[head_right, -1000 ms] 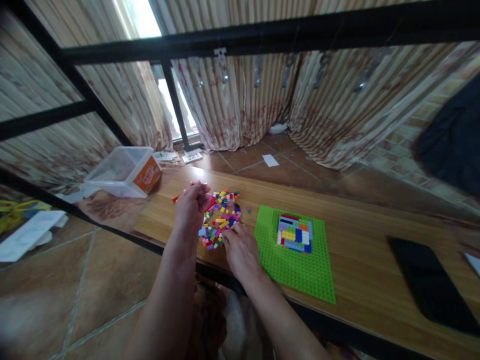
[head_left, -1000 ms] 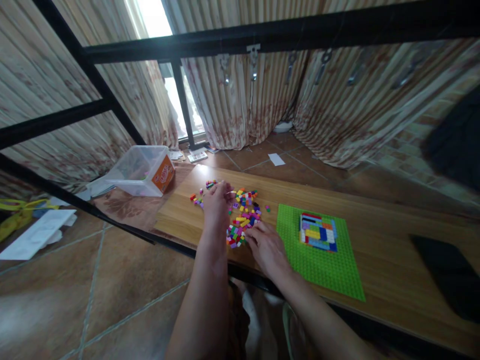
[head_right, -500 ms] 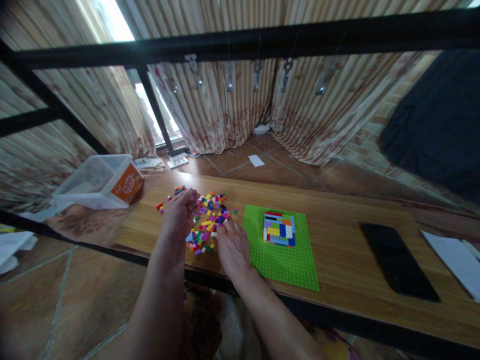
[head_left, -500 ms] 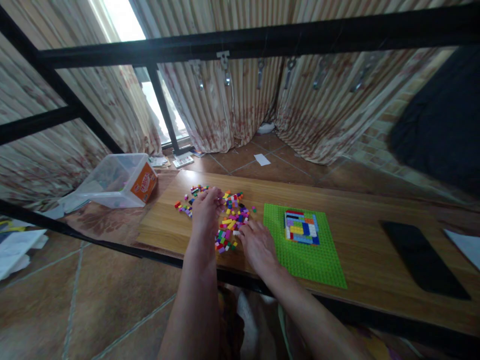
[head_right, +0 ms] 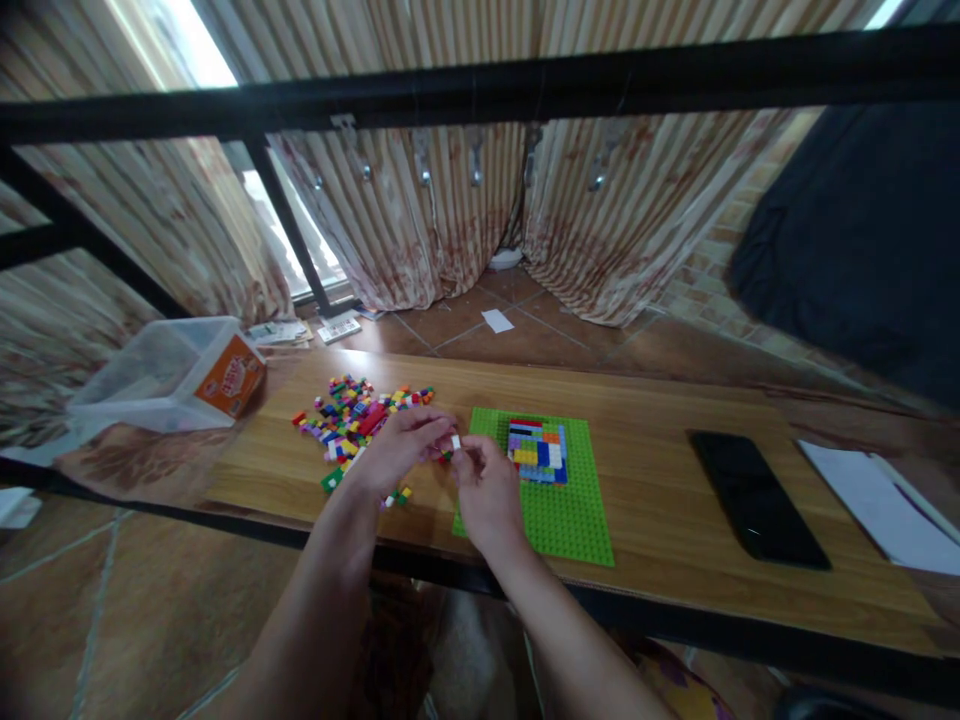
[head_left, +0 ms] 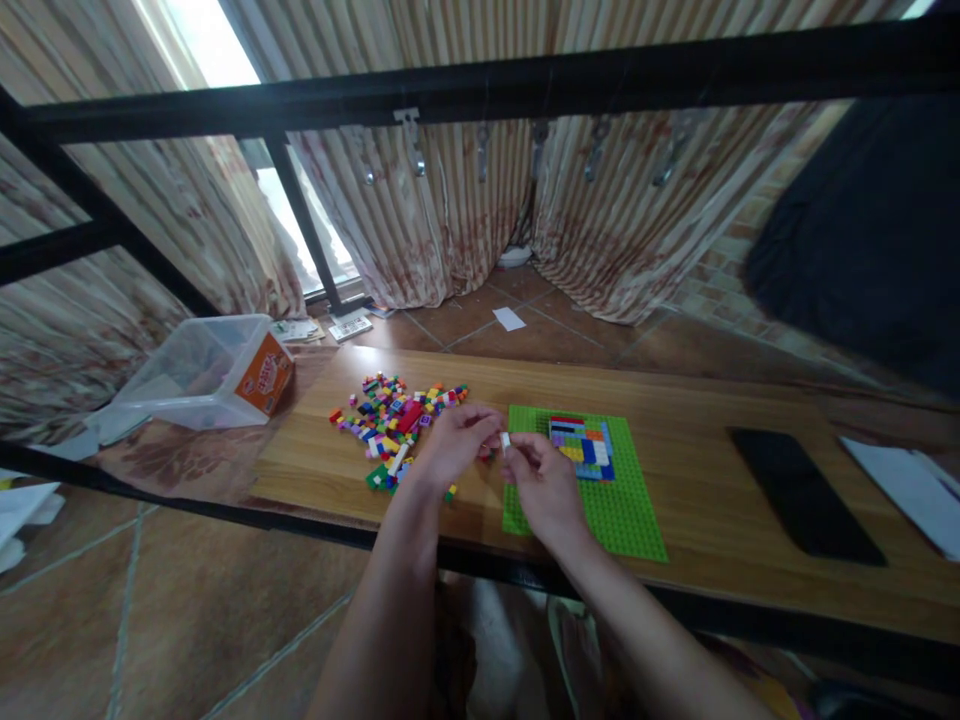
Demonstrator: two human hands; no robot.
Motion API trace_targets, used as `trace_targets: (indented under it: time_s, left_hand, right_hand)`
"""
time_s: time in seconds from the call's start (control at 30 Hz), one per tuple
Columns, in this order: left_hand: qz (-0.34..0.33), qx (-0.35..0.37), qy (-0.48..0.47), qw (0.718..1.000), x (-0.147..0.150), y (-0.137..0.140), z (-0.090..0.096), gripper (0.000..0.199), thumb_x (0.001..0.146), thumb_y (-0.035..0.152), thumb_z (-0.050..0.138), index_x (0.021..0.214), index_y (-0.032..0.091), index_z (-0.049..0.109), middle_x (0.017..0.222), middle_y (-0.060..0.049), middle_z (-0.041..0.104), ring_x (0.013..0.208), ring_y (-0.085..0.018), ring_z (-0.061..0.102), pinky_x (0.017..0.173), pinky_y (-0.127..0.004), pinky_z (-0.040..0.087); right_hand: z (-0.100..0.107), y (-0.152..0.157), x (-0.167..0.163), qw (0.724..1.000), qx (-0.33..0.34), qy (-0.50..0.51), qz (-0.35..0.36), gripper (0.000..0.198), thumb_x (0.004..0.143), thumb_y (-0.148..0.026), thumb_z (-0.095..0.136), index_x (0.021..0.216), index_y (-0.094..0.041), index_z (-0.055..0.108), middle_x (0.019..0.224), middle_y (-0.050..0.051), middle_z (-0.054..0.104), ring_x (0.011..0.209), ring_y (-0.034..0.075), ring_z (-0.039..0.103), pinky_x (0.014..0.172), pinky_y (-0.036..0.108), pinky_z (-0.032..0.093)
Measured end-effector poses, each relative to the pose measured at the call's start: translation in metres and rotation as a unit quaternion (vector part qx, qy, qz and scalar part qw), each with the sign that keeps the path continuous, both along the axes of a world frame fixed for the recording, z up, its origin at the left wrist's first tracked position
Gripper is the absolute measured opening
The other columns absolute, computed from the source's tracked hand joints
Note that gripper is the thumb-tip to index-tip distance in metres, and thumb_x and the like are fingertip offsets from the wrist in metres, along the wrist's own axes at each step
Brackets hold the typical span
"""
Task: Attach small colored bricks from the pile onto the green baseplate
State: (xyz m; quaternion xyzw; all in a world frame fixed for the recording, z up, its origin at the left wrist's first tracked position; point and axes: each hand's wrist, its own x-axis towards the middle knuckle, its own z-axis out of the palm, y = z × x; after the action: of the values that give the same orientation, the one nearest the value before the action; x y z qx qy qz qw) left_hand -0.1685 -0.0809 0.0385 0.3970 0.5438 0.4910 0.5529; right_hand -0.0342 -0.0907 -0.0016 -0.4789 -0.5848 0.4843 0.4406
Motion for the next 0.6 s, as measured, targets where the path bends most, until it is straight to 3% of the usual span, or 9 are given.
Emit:
trace_targets:
  time_s: [0.13, 0.47, 0.6]
  left_hand:
    - [-0.039, 0.02, -0.017, 0.999, 0.012, 0.003, -0.005, 0.02, 0.068, 0.029, 0.075, 0.075, 0.012, 0.07, 0.06, 0.001, 0.061, 0.055, -0.008, 0.052, 0.056, -0.02, 0.042]
    - [-0.069, 0.016, -0.023, 0.997, 0.036, -0.001, -0.008, 0.014, 0.072, 0.027, 0.071, 0.073, 0.014, 0.069, 0.071, -0.002, 0.068, 0.068, -0.011, 0.064, 0.071, -0.025, 0.052]
    - [-0.097, 0.003, 0.027, 0.995, 0.044, 0.002, -0.017, 0.012, 0.076, 0.027, 0.066, 0.077, 0.014, 0.067, 0.066, 0.0, 0.066, 0.063, -0.011, 0.062, 0.064, -0.023, 0.05]
  right_hand:
    - [0.0, 0.003, 0.011, 1.0, -0.008, 0.014, -0.011, 0.023, 0.085, -0.039, 0.054, 0.093, -0.019, 0.063, 0.083, 0.006, 0.072, 0.067, 0.019, 0.066, 0.065, 0.034, 0.055]
    - [0.024, 0.007, 0.055, 0.977, 0.11, -0.185, -0.012, 0.023, 0.087, -0.033, 0.051, 0.094, -0.02, 0.07, 0.082, 0.005, 0.073, 0.071, 0.019, 0.064, 0.068, 0.031, 0.046]
    - [0.03, 0.012, 0.083, 0.966, 0.113, -0.231, 0.005, 0.025, 0.087, -0.034, 0.05, 0.087, -0.022, 0.072, 0.079, 0.003, 0.073, 0.072, 0.018, 0.064, 0.071, 0.03, 0.045]
